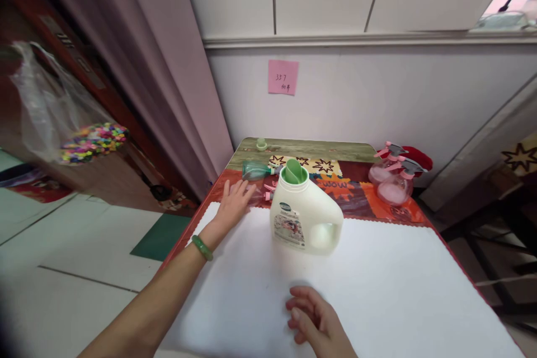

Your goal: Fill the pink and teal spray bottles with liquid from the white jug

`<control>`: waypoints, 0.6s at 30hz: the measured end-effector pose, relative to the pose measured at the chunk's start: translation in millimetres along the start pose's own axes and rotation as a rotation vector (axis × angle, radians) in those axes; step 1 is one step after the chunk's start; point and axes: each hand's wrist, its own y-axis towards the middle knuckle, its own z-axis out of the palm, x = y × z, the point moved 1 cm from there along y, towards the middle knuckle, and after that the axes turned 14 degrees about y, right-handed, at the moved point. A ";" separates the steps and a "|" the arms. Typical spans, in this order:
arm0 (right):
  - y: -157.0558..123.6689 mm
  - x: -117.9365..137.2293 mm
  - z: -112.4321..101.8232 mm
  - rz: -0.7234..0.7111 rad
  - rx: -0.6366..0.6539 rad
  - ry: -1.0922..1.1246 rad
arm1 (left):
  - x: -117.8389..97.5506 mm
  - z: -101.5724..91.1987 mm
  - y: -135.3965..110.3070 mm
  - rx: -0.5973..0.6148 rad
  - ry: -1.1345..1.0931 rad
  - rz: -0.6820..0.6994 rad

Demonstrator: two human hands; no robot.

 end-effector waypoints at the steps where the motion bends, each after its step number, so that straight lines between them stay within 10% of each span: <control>1: 1.0 -0.5 -0.8 0.009 0.012 -0.002 | 1.0 6.9 7.2 -0.003 0.000 0.011; 9: 4.2 -8.4 0.2 -0.003 -0.014 0.018 | 21.1 26.1 37.6 0.019 0.034 -0.041; 14: -4.4 34.5 -20.5 -0.067 0.142 -0.118 | 19.7 18.6 36.9 0.000 0.028 -0.049; 18: 7.1 103.5 -83.8 -0.370 -0.272 -0.190 | 11.3 -2.2 16.0 -0.093 -0.045 -0.105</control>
